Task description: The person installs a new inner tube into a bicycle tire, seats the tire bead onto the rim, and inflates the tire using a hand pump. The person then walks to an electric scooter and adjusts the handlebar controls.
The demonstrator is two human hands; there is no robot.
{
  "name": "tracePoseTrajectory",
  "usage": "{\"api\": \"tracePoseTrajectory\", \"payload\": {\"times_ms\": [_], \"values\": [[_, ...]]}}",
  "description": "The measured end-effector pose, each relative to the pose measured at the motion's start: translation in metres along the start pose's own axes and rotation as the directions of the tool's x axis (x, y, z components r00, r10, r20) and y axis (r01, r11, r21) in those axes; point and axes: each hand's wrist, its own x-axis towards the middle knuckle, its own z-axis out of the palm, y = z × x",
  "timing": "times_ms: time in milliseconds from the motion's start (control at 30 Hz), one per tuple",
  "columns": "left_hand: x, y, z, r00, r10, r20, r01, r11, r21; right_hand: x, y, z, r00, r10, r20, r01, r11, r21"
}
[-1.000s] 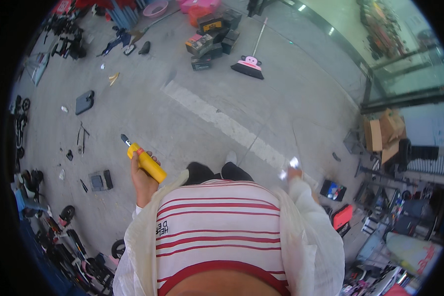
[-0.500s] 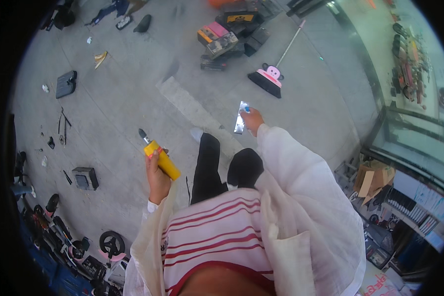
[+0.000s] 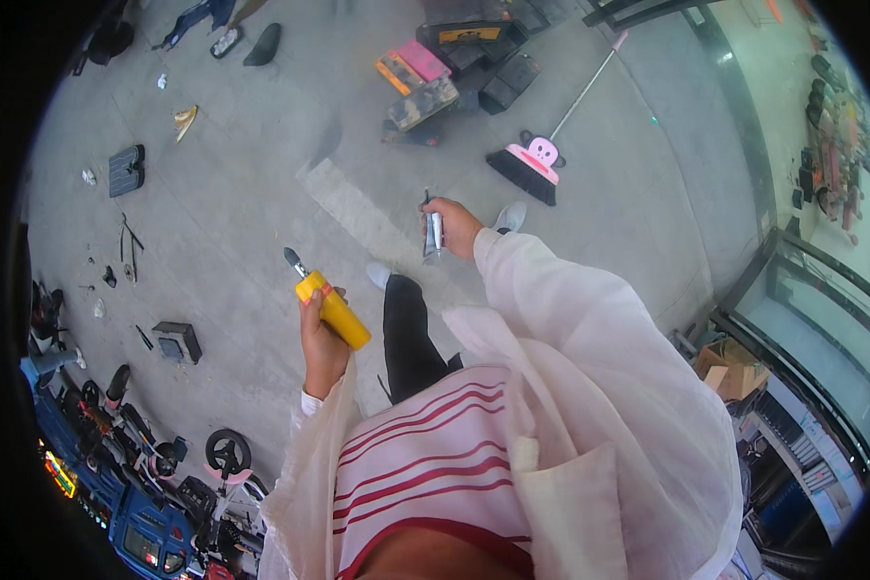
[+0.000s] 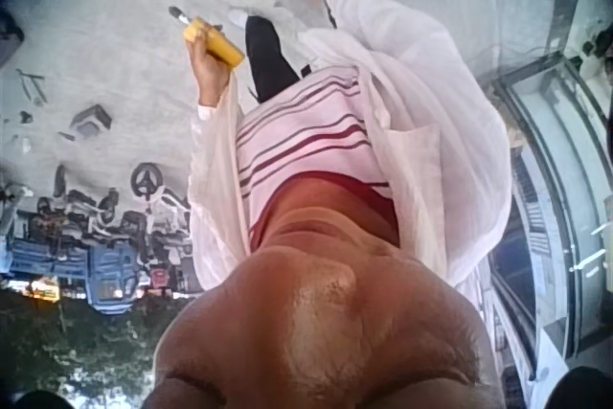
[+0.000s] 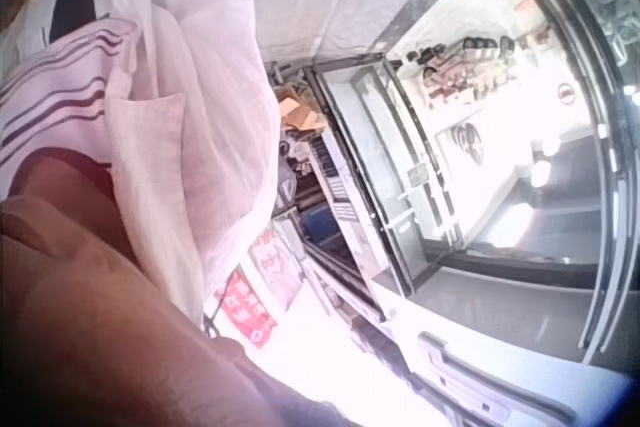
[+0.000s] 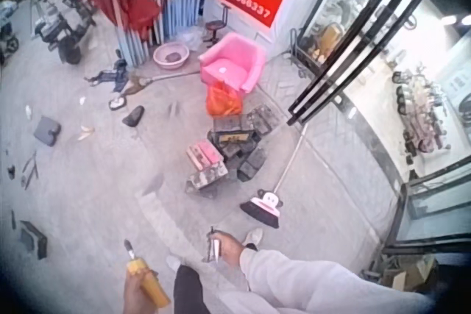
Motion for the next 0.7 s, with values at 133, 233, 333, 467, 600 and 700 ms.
{"api": "tracePoseTrajectory", "payload": {"times_ms": [133,233,333,467,600,700], "values": [[0.045,-0.064,0.040,0.999,-0.041,-0.013,0.039,0.988,-0.147,0.023,-0.040,-0.060,0.996,-0.090,-0.025,0.072,0.907,-0.415],[0.109,-0.126,0.065,0.994,-0.100,0.040,0.105,0.983,-0.148,0.081,-0.034,-0.150,0.986,-0.144,-0.082,0.056,0.754,-0.654],[0.192,-0.217,0.051,0.975,-0.218,0.046,0.221,0.970,-0.096,0.139,-0.016,-0.207,0.965,-0.164,-0.203,-0.023,0.721,-0.692],[0.307,-0.323,-0.002,0.942,-0.292,-0.162,0.285,0.956,-0.065,0.258,0.029,-0.240,0.942,-0.217,-0.256,-0.117,0.500,-0.858],[0.428,-0.407,0.007,0.896,-0.348,-0.276,0.383,0.920,0.083,0.359,0.040,-0.288,0.903,-0.383,-0.194,-0.114,0.222,-0.968],[0.489,-0.477,-0.034,0.936,-0.302,-0.183,0.327,0.937,0.127,0.431,0.075,-0.298,0.906,-0.419,-0.060,-0.030,0.077,-0.997]]}}
